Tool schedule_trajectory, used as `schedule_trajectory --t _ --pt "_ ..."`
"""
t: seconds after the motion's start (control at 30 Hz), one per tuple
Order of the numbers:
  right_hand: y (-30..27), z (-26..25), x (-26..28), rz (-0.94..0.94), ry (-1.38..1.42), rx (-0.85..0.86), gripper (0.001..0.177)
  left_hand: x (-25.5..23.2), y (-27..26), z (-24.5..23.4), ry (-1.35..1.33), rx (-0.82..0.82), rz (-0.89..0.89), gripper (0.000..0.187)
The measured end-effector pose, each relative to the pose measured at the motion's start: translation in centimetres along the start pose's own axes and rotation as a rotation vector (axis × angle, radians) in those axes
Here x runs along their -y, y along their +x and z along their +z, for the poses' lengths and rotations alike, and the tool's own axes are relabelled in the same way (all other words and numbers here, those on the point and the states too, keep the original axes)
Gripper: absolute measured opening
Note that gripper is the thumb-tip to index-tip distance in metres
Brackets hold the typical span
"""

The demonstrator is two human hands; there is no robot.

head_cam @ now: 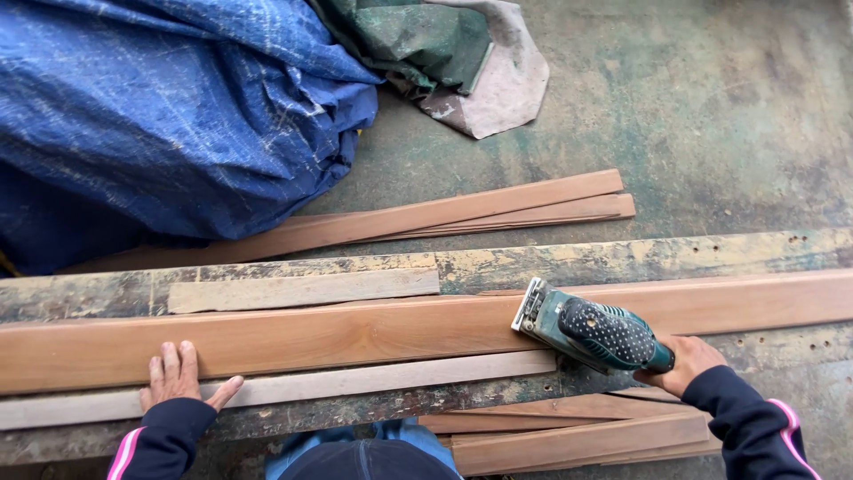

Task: Sanding long wooden planks using an orbital sander followed by manual sanding with sandpaper pieces.

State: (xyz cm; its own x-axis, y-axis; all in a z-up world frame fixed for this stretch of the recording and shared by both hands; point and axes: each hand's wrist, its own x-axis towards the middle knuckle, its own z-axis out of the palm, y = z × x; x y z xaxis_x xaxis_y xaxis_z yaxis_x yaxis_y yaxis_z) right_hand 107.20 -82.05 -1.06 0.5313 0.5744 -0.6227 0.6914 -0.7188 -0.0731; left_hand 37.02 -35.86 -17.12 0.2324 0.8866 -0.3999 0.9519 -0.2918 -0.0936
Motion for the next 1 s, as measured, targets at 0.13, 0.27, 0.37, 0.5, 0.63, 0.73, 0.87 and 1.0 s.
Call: schedule_trajectory --t 0.13,0.27,0.37,0.5,0.63,0.73,0.87,1.0 --pt "-0.4 -0.4 1.6 0.069 -0.087 0.023 0.048 0.0 0.2 -0.5 0.006 0.056 -0.003 0.134" --pt "0.3 -0.9 2.1 0.067 -0.074 0.045 0.053 -0.4 0.3 -0.6 0.004 0.122 -0.005 0.135" --pt "1.0 -0.8 3.4 -0.016 -0.103 0.044 0.053 -0.8 0.0 -1.1 0.016 0.144 -0.034 0.134" --pt "0.6 -1.6 8.6 -0.115 -0.14 0.026 0.061 -0.8 -0.2 -1.0 -0.002 0.107 -0.031 0.135" --pt "-0.3 -1.6 13.9 -0.195 -0.149 0.054 0.058 -0.9 -0.4 -1.1 -0.047 0.079 -0.019 0.137" --pt "-1.0 -1.3 17.8 -0.208 -0.18 0.087 0.052 -1.2 -0.7 -1.4 -0.055 0.07 -0.014 0.136" --pt "-1.4 -0.5 23.1 -0.242 -0.114 0.102 0.042 -1.1 -0.6 -1.7 -0.025 0.091 -0.011 0.137" --pt "-1.9 0.0 28.6 -0.332 -0.106 0.072 0.038 -0.8 -0.3 -1.0 -0.03 0.067 0.008 0.137"
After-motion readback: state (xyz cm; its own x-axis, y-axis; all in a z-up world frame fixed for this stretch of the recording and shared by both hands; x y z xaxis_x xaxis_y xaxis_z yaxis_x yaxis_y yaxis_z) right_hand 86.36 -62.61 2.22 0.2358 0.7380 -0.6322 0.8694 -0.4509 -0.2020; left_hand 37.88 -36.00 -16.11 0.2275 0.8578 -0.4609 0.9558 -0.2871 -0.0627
